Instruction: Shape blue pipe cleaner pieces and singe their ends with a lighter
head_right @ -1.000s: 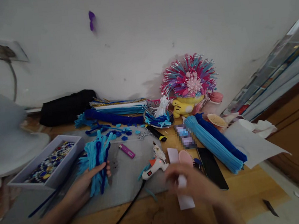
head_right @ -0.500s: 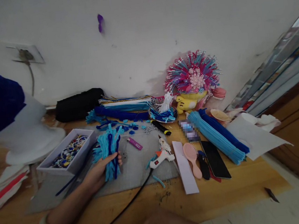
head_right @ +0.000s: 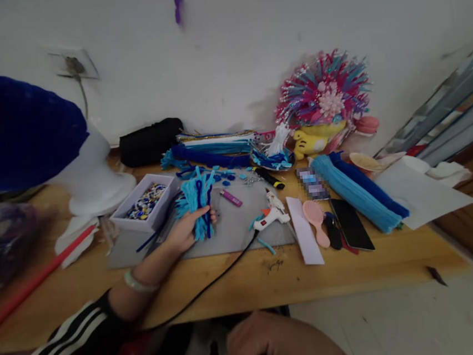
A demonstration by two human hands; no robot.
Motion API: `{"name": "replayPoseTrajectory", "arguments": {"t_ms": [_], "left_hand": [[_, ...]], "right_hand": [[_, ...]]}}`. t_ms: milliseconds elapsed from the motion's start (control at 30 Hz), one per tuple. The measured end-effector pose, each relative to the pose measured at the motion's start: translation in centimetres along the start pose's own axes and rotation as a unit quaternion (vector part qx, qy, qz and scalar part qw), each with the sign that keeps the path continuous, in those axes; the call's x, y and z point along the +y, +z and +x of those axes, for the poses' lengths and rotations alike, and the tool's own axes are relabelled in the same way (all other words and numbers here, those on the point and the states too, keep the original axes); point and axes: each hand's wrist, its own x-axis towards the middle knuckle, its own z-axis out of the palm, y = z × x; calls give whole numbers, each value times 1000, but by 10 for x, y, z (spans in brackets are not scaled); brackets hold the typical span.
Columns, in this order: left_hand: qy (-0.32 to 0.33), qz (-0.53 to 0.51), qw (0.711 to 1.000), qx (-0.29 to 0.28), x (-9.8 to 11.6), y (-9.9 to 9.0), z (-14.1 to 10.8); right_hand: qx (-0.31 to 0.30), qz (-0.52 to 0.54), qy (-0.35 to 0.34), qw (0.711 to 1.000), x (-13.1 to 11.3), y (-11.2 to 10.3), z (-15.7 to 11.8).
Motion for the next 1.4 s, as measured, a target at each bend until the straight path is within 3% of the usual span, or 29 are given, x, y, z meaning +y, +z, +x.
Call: {"name": "replayPoseTrajectory", "arguments": {"t_ms": [133, 233, 333, 433, 533, 667, 800, 967, 1100, 1233, 1400], "left_hand": [[0, 0, 1000, -2, -2, -3, 3], [4, -3, 1000, -11, -4, -6, 6], [8, -5, 1000, -21, -5, -8, 7], [12, -5, 1000, -28, -5, -9, 8], [12, -2, 999, -32, -5, -9, 8], [9, -1, 999, -32, -4, -9, 7], [9, -1, 1000, -26, -4, -7, 8], [14, -2, 999, -29, -5, -8, 9], [17, -3, 999, -34, -5, -9, 8], [22, -4, 999, -36, -6, -9, 8], [31, 1, 999, -40, -6, -9, 10]], "right_hand": [[-19, 13, 185, 982, -4, -2, -8], [-23, -104, 251, 962, 11, 2, -8], [-45, -169, 224, 959, 26, 12, 0], [-72, -111, 178, 975, 33, 22, 13], [-18, -64, 143, 987, 33, 28, 23], [38, -39, 39, 998, 29, 28, 24], [148, -18, 62, 987, 23, 14, 12], [282, -118, 55, 951, 9, -16, 1], [328, -121, 50, 936, 9, -25, 4], [375, -89, 93, 918, 19, -21, 6], [342, -182, 84, 918, 25, -17, 5]]}}
